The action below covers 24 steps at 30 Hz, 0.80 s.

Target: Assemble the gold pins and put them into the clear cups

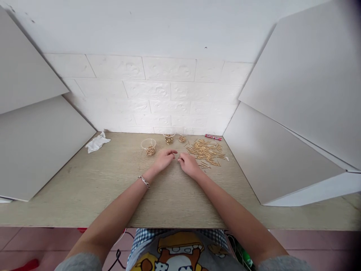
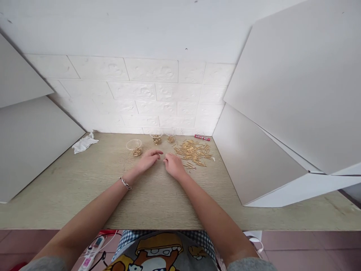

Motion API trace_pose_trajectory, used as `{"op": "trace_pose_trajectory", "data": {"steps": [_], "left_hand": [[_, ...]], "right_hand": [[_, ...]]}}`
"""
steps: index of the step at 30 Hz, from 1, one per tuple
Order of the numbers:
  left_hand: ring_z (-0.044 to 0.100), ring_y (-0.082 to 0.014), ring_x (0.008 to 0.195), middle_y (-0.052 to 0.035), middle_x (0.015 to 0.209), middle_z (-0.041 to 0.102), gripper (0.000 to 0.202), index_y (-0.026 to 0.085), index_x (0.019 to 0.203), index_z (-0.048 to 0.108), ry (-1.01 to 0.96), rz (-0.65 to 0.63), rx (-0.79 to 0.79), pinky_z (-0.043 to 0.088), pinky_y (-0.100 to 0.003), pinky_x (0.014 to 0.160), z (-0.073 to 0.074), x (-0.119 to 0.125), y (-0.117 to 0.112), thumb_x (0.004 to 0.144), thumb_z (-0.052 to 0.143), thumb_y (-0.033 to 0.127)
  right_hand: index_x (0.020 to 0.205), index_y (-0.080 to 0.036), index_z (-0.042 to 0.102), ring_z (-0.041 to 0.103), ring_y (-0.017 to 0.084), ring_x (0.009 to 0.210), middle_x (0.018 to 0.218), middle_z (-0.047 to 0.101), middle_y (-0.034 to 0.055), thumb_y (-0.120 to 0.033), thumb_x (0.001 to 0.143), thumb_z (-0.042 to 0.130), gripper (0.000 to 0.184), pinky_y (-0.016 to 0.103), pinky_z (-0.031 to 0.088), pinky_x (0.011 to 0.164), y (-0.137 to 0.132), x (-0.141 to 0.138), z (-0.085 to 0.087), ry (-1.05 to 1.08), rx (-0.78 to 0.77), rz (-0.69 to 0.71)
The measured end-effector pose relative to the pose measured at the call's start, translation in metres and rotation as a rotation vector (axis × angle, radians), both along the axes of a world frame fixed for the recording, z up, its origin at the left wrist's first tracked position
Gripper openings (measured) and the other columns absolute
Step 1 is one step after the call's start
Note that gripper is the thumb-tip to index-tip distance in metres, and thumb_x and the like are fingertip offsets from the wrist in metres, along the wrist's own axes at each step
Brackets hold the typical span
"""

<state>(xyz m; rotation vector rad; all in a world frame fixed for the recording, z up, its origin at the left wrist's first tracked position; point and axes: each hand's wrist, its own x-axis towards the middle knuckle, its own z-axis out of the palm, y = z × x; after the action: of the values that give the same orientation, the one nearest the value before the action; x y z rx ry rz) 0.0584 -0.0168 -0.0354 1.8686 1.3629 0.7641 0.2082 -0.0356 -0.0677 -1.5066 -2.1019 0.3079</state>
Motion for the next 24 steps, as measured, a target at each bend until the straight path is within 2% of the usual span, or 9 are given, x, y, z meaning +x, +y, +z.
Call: {"op": "trace_pose_trajectory", "data": {"steps": [2,4,8,13,17,20,22,24], "left_hand": [[0.06,-0.0146,0.074,-0.004,0.086,0.066,0.037,0.015,0.102,0.061,0.044,-0.087,0.034,0.046,-0.025,0.07,-0.003,0.0,-0.001,0.069,0.045,0.015],[0.061,-0.0146,0.076,-0.0041,0.092,0.067,0.04,0.017,0.109,0.058,0.067,-0.145,0.076,0.048,-0.026,0.073,-0.007,0.001,-0.003,0.07,0.048,0.016],[0.063,-0.0168,0.081,-0.0037,0.091,0.069,0.04,0.02,0.114,0.054,0.099,-0.124,0.165,0.048,-0.028,0.076,-0.009,0.002,-0.006,0.075,0.053,0.024],[0.064,-0.0185,0.083,-0.0046,0.09,0.07,0.045,0.019,0.123,0.049,0.147,-0.074,0.212,0.046,-0.03,0.081,0.0,0.002,-0.012,0.078,0.052,0.019],[0.064,-0.0192,0.08,-0.004,0.085,0.07,0.056,0.02,0.133,0.038,0.115,-0.044,0.259,0.045,-0.029,0.077,0.003,0.004,-0.016,0.078,0.053,0.019],[0.063,-0.0171,0.075,-0.0018,0.081,0.069,0.06,0.021,0.133,0.036,0.029,-0.016,0.245,0.045,-0.028,0.074,0.001,0.004,-0.013,0.076,0.056,0.02],[0.062,-0.0157,0.072,-0.0005,0.077,0.067,0.059,0.02,0.13,0.039,-0.025,0.024,0.202,0.045,-0.027,0.074,-0.001,0.003,-0.009,0.074,0.058,0.02],[0.06,-0.015,0.07,-0.0005,0.075,0.067,0.052,0.019,0.124,0.046,-0.062,0.062,0.155,0.045,-0.027,0.073,-0.002,0.002,-0.005,0.073,0.059,0.02]], "right_hand": [[0.074,-0.018,0.058,0.053,0.015,0.074,0.08,0.061,0.0032,-0.018,0.084,0.049,0.013,0.026,0.034,0.068,-0.001,0.0,0.001,0.011,0.013,-0.018],[0.073,-0.018,0.061,0.054,0.015,0.074,0.078,0.063,0.0029,-0.02,0.085,0.049,0.017,0.026,0.035,0.07,-0.002,0.0,0.001,0.047,0.031,-0.035],[0.075,-0.019,0.068,0.056,0.014,0.069,0.073,0.065,0.0025,-0.024,0.085,0.048,0.023,0.024,0.038,0.067,-0.002,0.0,0.003,0.169,0.068,-0.092],[0.071,-0.019,0.07,0.057,0.014,0.066,0.068,0.065,0.0023,-0.025,0.084,0.049,0.025,0.024,0.039,0.065,-0.006,-0.005,0.004,0.251,0.106,-0.101],[0.076,-0.019,0.069,0.057,0.014,0.067,0.069,0.065,0.0021,-0.028,0.086,0.047,0.027,0.024,0.04,0.064,-0.01,-0.006,0.011,0.312,0.07,-0.081],[0.094,-0.019,0.066,0.058,0.016,0.084,0.088,0.065,0.0044,-0.031,0.088,0.044,0.026,0.026,0.042,0.075,0.003,0.002,0.029,0.341,0.105,-0.053],[0.111,-0.018,0.058,0.053,0.017,0.102,0.11,0.059,0.008,-0.033,0.087,0.044,0.032,0.027,0.04,0.085,0.022,0.011,0.047,0.318,0.147,-0.101],[0.119,-0.017,0.051,0.05,0.019,0.109,0.122,0.052,0.0104,-0.036,0.083,0.05,0.041,0.028,0.038,0.09,0.044,0.019,0.063,0.234,0.134,-0.132]]}}
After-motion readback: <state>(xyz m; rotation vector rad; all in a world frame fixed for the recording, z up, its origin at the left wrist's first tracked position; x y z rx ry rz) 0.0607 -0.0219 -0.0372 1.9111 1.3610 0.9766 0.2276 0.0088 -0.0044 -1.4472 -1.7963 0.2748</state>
